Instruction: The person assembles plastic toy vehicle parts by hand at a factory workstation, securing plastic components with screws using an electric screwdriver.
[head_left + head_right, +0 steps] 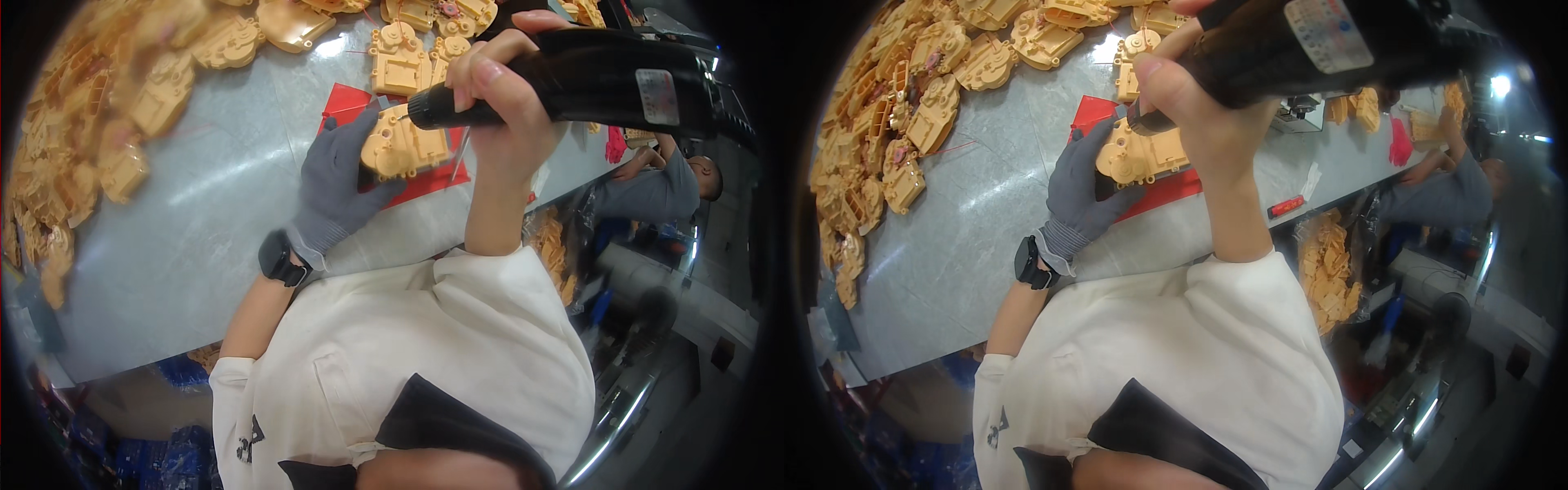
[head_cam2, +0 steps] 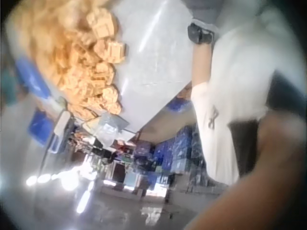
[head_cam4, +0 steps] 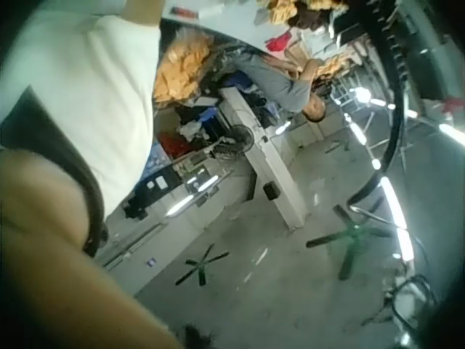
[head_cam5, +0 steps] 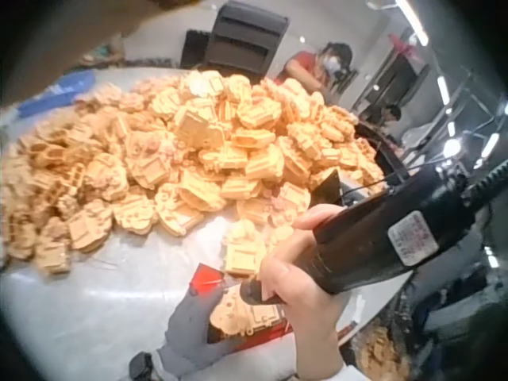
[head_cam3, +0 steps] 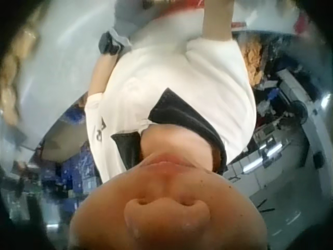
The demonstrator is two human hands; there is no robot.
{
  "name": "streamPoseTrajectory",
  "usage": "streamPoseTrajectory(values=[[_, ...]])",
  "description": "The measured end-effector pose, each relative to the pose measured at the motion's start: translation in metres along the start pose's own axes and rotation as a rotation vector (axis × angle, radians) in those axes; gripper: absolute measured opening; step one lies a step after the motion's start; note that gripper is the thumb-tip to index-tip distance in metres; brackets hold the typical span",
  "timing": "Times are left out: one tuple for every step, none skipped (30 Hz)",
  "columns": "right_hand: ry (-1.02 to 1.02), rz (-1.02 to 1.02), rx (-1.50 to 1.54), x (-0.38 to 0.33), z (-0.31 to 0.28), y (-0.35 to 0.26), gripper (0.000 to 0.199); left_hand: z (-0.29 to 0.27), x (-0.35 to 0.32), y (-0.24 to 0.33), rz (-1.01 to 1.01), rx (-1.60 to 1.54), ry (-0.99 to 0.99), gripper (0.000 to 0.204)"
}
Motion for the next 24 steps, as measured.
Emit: streamPoseTrajectory(values=[[0.044, 0.054, -0.045, -0.001, 0.003, 0.006, 0.043, -0.001, 0.0, -0.002, -0.009, -0.004, 0.004, 0.077], [0.087, 0.106, -0.091, -0.002, 0.004, 0.01, 0.041, 0.0, -0.001, -0.003, -0.023, -0.011, -0.018, 0.078], [0.082, 0.113, -0.092, -0.002, 0.004, 0.012, 0.041, 0.001, -0.001, -0.004, -0.039, -0.018, -0.04, 0.078], [0.076, 0.105, -0.056, -0.001, 0.004, 0.014, 0.04, 0.0, -0.002, -0.004, -0.047, -0.023, -0.037, 0.078], [0.071, 0.096, -0.018, 0.0, 0.004, 0.016, 0.04, 0.0, -0.001, -0.003, -0.06, -0.034, -0.038, 0.078], [0.066, 0.105, -0.017, 0.0, 0.005, 0.017, 0.04, 0.0, -0.001, -0.003, -0.075, -0.046, -0.039, 0.079], [0.063, 0.119, -0.057, 0.0, 0.007, 0.017, 0.038, 0.0, -0.001, -0.003, -0.084, -0.049, -0.036, 0.079], [0.058, 0.133, -0.096, 0.0, 0.008, 0.019, 0.037, 0.0, -0.001, -0.004, -0.075, -0.045, -0.034, 0.079], [0.053, 0.143, -0.094, 0.001, 0.006, 0.022, 0.037, 0.0, -0.001, -0.004, -0.066, -0.04, -0.031, 0.079], [0.039, 0.133, -0.034, 0.003, 0.004, 0.024, 0.036, -0.001, -0.001, -0.005, -0.078, -0.042, -0.028, 0.079], [0.028, 0.124, 0.024, 0.003, 0.001, 0.025, 0.035, 0.0, -0.001, -0.005, -0.067, -0.04, -0.027, 0.079], [0.026, 0.136, 0.026, 0.004, 0.001, 0.027, 0.035, 0.0, -0.001, -0.006, -0.056, -0.037, -0.025, 0.08], [0.002, 0.136, 0.036, 0.005, 0.002, 0.028, 0.034, -0.001, -0.001, -0.007, -0.068, -0.04, -0.026, 0.08], [-0.021, 0.136, 0.046, 0.006, 0.003, 0.029, 0.033, -0.001, -0.001, -0.008, -0.063, -0.033, -0.027, 0.081], [-0.02, 0.147, 0.049, 0.008, 0.003, 0.031, 0.033, -0.001, -0.001, -0.008, -0.057, -0.025, -0.029, 0.083], [-0.034, 0.145, 0.026, 0.01, 0.005, 0.032, 0.033, -0.001, 0.001, -0.01, -0.067, -0.025, -0.033, 0.083], [-0.038, 0.137, -0.006, 0.008, 0.005, 0.028, 0.032, -0.002, 0.002, -0.007, -0.048, -0.028, -0.034, 0.085], [-0.024, 0.139, -0.012, 0.004, 0.004, 0.025, 0.032, -0.002, 0.002, -0.004, -0.027, -0.031, -0.036, 0.088], [0.003, 0.108, -0.011, 0.0, 0.002, 0.02, 0.032, 0.0, 0.0, 0.001, -0.019, -0.035, -0.051, 0.088], [0.015, 0.07, 0.008, 0.0, 0.002, 0.023, 0.032, -0.002, 0.001, 0.0, -0.003, -0.016, -0.02, 0.087], [0.018, 0.058, 0.019, -0.002, 0.0, 0.025, 0.032, -0.003, 0.003, 0.0, 0.018, 0.003, 0.01, 0.087], [0.025, 0.033, 0.043, -0.006, -0.004, 0.026, 0.032, -0.002, 0.003, 0.001, -0.015, 0.032, -0.024, 0.088], [0.037, 0.01, 0.061, -0.01, -0.008, 0.025, 0.033, -0.001, 0.004, 0.004, -0.002, 0.042, -0.031, 0.088], [0.034, 0.013, 0.057, -0.011, -0.01, 0.025, 0.037, 0.0, 0.004, 0.006, -0.023, 0.049, -0.013, 0.089]])
Point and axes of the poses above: each hand's wrist, its own x-axis towards the middle knuckle, its own z-axis out of the palm, y = z × x, the point moved 4 cm from there along x, towards the middle knuckle, and after that the axes turned 5 degrees about x, right-handed, at the moved point
